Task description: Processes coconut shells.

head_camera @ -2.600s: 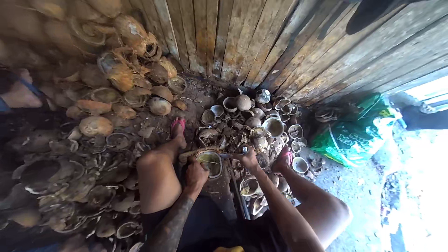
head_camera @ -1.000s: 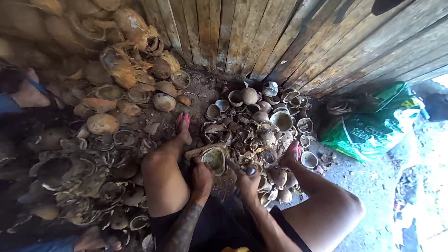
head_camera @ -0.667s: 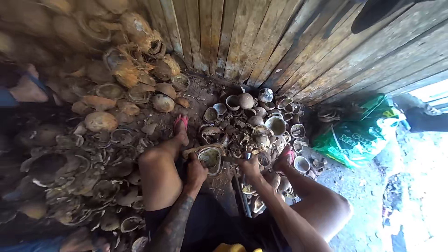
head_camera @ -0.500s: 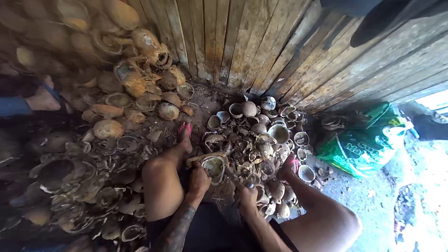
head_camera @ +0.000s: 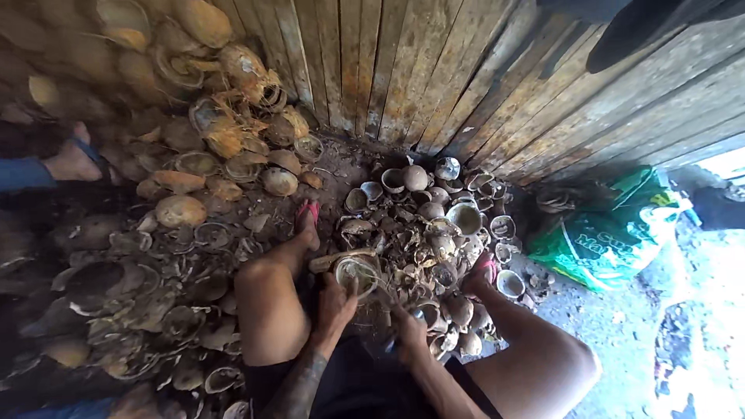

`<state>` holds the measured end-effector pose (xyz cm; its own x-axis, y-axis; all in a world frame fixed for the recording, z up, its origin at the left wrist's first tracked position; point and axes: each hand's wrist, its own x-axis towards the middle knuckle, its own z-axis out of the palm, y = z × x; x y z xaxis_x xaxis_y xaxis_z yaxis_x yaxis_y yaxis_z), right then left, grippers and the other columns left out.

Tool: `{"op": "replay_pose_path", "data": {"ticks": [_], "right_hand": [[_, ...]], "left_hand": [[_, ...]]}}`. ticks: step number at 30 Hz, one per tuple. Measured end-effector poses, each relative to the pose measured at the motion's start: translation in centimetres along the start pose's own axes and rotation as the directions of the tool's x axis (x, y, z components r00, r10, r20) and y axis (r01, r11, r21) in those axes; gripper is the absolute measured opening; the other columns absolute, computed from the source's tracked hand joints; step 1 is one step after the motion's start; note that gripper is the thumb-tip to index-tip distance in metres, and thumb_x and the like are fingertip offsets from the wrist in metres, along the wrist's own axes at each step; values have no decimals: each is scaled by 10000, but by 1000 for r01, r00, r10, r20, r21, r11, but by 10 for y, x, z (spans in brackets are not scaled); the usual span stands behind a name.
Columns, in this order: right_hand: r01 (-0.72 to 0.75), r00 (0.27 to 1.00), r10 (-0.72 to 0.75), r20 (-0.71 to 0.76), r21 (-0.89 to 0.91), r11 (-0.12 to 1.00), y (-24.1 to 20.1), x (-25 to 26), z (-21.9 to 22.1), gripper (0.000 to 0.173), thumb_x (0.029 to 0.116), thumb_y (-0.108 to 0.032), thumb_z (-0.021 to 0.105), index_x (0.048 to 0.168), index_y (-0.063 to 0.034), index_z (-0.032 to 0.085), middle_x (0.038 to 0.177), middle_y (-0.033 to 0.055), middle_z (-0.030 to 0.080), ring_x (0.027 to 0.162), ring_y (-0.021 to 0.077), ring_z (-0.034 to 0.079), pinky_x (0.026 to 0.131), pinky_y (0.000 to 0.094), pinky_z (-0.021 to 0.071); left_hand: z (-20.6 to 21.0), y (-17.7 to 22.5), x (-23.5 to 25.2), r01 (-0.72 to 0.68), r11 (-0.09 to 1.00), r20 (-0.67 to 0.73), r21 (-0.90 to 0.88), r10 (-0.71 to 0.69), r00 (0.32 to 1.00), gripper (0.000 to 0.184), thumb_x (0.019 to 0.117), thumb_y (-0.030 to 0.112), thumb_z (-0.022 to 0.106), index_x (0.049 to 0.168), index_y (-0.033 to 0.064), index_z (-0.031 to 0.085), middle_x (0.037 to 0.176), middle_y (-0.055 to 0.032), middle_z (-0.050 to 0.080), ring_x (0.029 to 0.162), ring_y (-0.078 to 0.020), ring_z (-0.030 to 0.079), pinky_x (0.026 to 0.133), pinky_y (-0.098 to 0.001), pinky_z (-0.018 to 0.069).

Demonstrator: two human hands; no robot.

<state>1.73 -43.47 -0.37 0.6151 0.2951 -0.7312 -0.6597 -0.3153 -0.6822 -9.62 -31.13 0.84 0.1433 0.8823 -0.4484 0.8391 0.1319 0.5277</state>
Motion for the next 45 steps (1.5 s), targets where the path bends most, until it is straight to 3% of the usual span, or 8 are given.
{"op": "replay_pose_path", "data": {"ticks": [3,12,18,25,33,36,39,45], "right_hand": [[-14,997,6,-72,-107,994,-13,8,8,235,864,-74,799,907,4,582,625,70,519,453,144,450,430,331,436],[644,737,-317,597,-477,599,-81,83,-5,510,717,-167,878,1101,29,604,836,58,633,708,129,615,701,324,565],[257,966,-254,44,-107,960,-10,16,7,327,782,-14,847,920,10,552,605,82,523,418,164,473,389,345,461],[539,818,-390,422,-327,776,-28,127,13,465,686,-218,919,976,-12,619,751,25,606,639,95,580,635,297,539],[138,988,-134,74,-58,989,13,39,1,336,761,-60,869,959,11,607,705,105,595,533,180,539,510,378,504],[587,805,-507,309,-297,753,12,41,-4,334,708,-109,858,917,-5,618,724,58,628,627,125,613,625,297,560],[712,701,-449,554,-505,489,-13,8,-3,296,797,-124,780,1025,29,668,861,129,692,783,222,684,758,417,584],[294,955,-295,19,-138,946,-16,-25,6,322,780,56,773,1023,20,566,702,93,582,489,165,544,432,332,502]], "left_hand": [[7,6,12,26,995,-31,98,-23,999,650,899,211,673,1439,-50,424,1158,-241,678,1069,-372,693,928,-525,555],[-2,11,18,-42,989,-15,139,44,999,654,875,131,697,1458,-12,436,1210,-249,667,1094,-391,684,942,-538,545],[-1,9,24,-42,987,29,158,38,999,645,914,186,681,1463,-14,408,1185,-236,677,1084,-373,693,941,-529,554],[-4,0,31,-76,981,70,176,65,995,624,956,234,658,1463,-25,402,1213,-246,665,1119,-382,678,973,-530,537],[11,18,26,-18,969,-48,248,30,998,586,993,297,583,1491,40,414,1239,-218,676,1070,-385,700,885,-558,560],[11,20,29,3,963,-54,270,12,998,642,946,212,660,1502,30,396,1230,-224,677,1077,-389,697,897,-543,561],[14,21,26,5,960,-65,281,14,998,653,914,189,695,1486,47,414,1232,-225,675,1052,-399,702,870,-557,566],[14,18,10,-83,959,-74,271,107,992,644,951,155,634,1535,44,385,1449,-235,544,1028,-399,709,829,-550,586]]}}
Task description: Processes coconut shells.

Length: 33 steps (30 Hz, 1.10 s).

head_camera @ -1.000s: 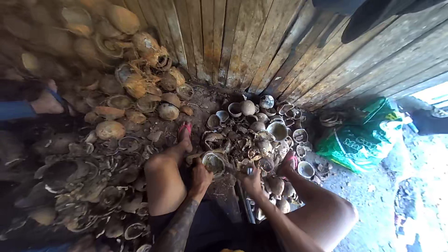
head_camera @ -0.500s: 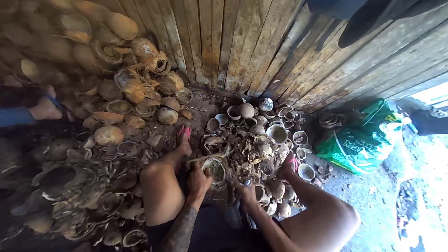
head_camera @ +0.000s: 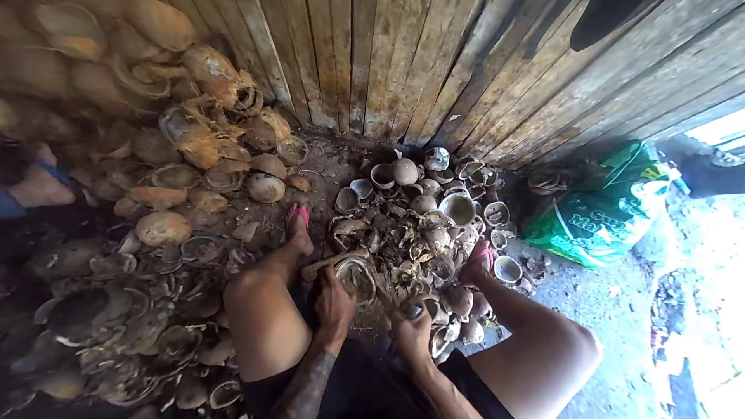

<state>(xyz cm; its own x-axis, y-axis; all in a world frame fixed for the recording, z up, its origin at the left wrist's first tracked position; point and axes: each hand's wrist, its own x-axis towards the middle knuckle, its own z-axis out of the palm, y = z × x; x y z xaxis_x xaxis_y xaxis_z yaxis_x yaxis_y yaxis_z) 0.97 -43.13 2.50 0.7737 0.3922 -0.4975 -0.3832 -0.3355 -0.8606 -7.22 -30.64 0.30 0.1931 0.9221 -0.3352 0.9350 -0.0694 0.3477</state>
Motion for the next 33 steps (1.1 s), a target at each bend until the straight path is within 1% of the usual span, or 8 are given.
{"op": "replay_pose_path", "data": {"ticks": [4,8,13,15,19,22,27,33], "right_hand": [[-13,1000,14,14,-58,998,15,61,6,340,708,4,849,904,-10,572,623,44,523,455,142,476,422,334,458],[184,959,-147,243,-140,973,38,125,-6,457,693,-151,902,993,-8,589,707,39,575,550,123,541,523,320,509],[189,968,-141,206,-231,954,-4,55,-6,446,733,-74,855,1079,30,593,783,76,601,649,159,585,625,355,543],[134,989,-123,84,-153,979,-1,30,-1,403,746,-11,814,1077,28,587,740,85,588,560,163,563,526,353,524],[27,1000,-27,-11,1,1000,6,45,19,355,734,41,820,981,7,567,650,75,527,437,155,466,385,337,440],[73,997,-73,34,-21,997,7,52,4,359,700,51,819,943,-9,561,663,53,537,466,129,485,416,301,450],[70,997,-70,16,2,998,0,21,11,376,752,59,780,1038,5,542,712,94,568,470,170,520,402,331,475],[80,997,-80,24,-5,997,20,64,6,375,695,37,831,942,-25,555,691,34,548,507,106,499,448,278,461]], "left_hand": [[3,-5,20,18,998,69,65,-23,997,714,892,175,711,1522,43,403,1450,-259,517,1108,-412,674,879,-538,576],[7,-8,22,-28,998,91,64,22,996,695,907,199,699,1522,59,407,1447,-248,524,1141,-401,661,910,-535,563],[1,-3,12,-7,999,26,52,6,1000,648,957,161,662,1551,115,408,1431,-252,541,1105,-425,673,877,-557,574],[-2,2,9,-11,999,13,36,10,1000,621,974,144,647,1551,114,416,1390,-272,563,1051,-443,686,849,-572,572],[-1,-1,19,-7,997,62,72,3,998,639,975,156,628,1569,155,393,1403,-237,559,1076,-411,682,871,-540,575],[3,-6,19,-25,998,76,61,20,997,691,938,171,668,1572,163,391,1413,-236,553,1103,-412,672,883,-545,572],[1,-4,15,-23,996,64,81,18,998,624,971,184,620,1560,200,415,1397,-232,573,1067,-409,687,865,-553,574],[2,-10,24,-25,999,71,36,23,997,676,920,162,683,1548,184,435,1406,-244,558,1063,-430,680,859,-571,571]]}}
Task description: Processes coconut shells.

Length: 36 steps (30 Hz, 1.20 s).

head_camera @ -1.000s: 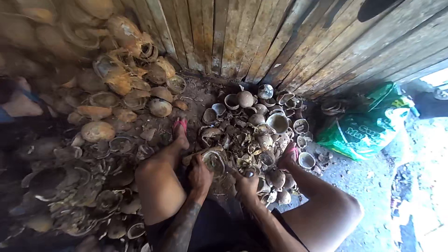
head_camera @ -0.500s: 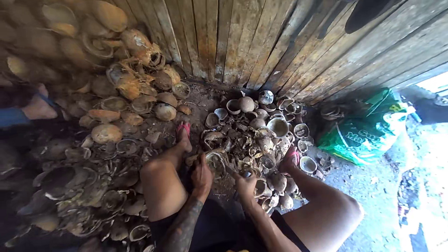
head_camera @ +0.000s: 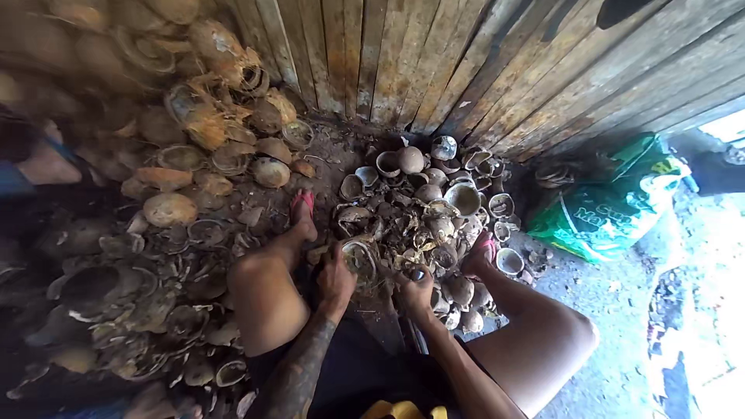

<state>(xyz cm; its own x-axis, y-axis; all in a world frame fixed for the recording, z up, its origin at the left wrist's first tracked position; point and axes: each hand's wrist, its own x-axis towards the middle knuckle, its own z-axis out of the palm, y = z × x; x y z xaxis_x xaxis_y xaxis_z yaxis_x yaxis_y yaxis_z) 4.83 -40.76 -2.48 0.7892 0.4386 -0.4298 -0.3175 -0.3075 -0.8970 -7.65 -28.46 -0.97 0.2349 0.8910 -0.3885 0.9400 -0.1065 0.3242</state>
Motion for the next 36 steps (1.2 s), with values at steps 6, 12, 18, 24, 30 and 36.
{"op": "replay_pose_path", "data": {"ticks": [6,12,18,24,30,36], "right_hand": [[-39,999,38,17,75,996,-17,-34,8,400,761,50,780,1065,-6,525,723,88,546,460,157,486,396,328,462],[-34,991,49,-122,120,992,-25,-49,18,377,741,114,749,1020,-14,530,710,79,545,462,149,485,386,311,448],[122,992,-123,41,34,992,6,9,3,351,675,37,796,911,-43,547,665,3,545,506,92,510,454,270,476],[112,985,-101,143,-70,991,-29,-7,-9,362,717,-21,827,986,-3,586,707,37,572,550,118,541,501,300,498],[-83,985,115,-129,233,969,-15,-53,13,352,771,66,809,955,-15,520,633,64,503,417,139,441,368,309,431],[239,954,-214,210,-100,966,12,59,-2,369,677,-92,865,895,-53,570,693,-23,563,578,62,544,563,255,521]], "left_hand": [[-3,3,-6,-9,1000,6,25,8,1000,613,979,176,616,1560,209,424,1404,-241,566,1088,-427,676,883,-568,565],[-1,7,-7,9,999,-18,38,-8,1000,622,965,182,624,1554,221,432,1372,-235,584,1030,-412,694,836,-559,575],[-2,6,-1,-7,999,20,36,7,1000,697,931,167,659,1575,206,396,1378,-246,574,1057,-422,683,860,-574,569],[-22,-17,20,-397,918,144,1,393,908,509,1033,192,546,1537,193,477,1406,-182,612,1257,-382,618,1063,-579,478],[18,-22,37,-403,915,-191,9,397,898,586,1056,520,357,1513,190,518,1485,-124,560,1402,-341,493,1204,-646,208],[31,-24,47,-382,924,-323,-4,360,875,402,1064,333,416,1283,155,701,1336,-74,678,1301,-282,601,1207,-634,240]]}}
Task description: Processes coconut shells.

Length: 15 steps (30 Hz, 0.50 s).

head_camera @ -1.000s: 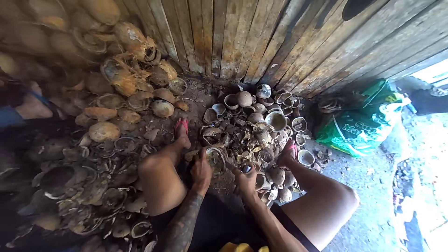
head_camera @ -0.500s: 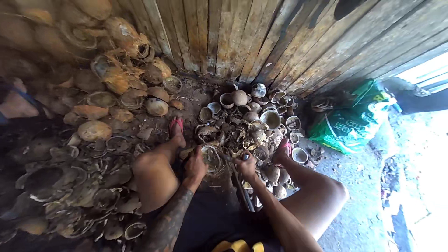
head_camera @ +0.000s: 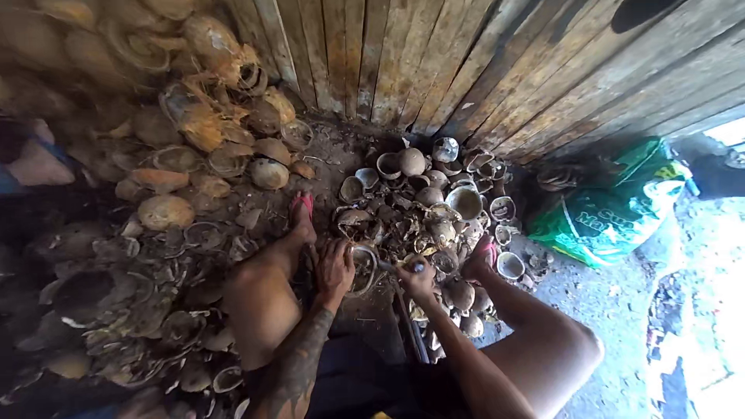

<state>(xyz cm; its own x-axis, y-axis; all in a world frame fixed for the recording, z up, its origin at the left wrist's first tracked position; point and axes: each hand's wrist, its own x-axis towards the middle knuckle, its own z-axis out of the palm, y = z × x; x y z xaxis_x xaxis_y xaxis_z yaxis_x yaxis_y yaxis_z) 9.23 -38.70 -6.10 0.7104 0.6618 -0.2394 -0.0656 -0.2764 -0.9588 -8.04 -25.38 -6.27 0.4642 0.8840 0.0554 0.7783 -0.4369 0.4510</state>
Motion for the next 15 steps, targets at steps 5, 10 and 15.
{"op": "replay_pose_path", "data": {"ticks": [5,10,15], "right_hand": [[128,966,-95,241,-126,984,-14,28,-10,420,691,-152,890,965,-20,601,781,-1,609,675,61,581,677,249,541],[-172,982,168,-87,-37,984,-41,-47,-6,350,704,-38,874,937,2,616,706,47,602,571,118,570,545,309,532],[-362,907,409,-99,312,879,7,-46,17,330,786,-73,862,901,-24,556,663,57,547,482,137,491,444,319,469]], "left_hand": [[-6,-6,7,-71,997,125,-44,76,989,414,1082,374,398,1325,202,685,1384,-31,662,1397,-280,523,1237,-626,175],[-2,-1,23,-182,983,218,-41,186,958,451,1082,432,390,1408,239,634,1412,-8,647,1402,-245,524,1234,-639,178],[3,-6,21,-207,978,177,-28,209,962,464,1083,444,373,1395,235,646,1393,-1,661,1382,-223,547,1240,-613,202]]}}
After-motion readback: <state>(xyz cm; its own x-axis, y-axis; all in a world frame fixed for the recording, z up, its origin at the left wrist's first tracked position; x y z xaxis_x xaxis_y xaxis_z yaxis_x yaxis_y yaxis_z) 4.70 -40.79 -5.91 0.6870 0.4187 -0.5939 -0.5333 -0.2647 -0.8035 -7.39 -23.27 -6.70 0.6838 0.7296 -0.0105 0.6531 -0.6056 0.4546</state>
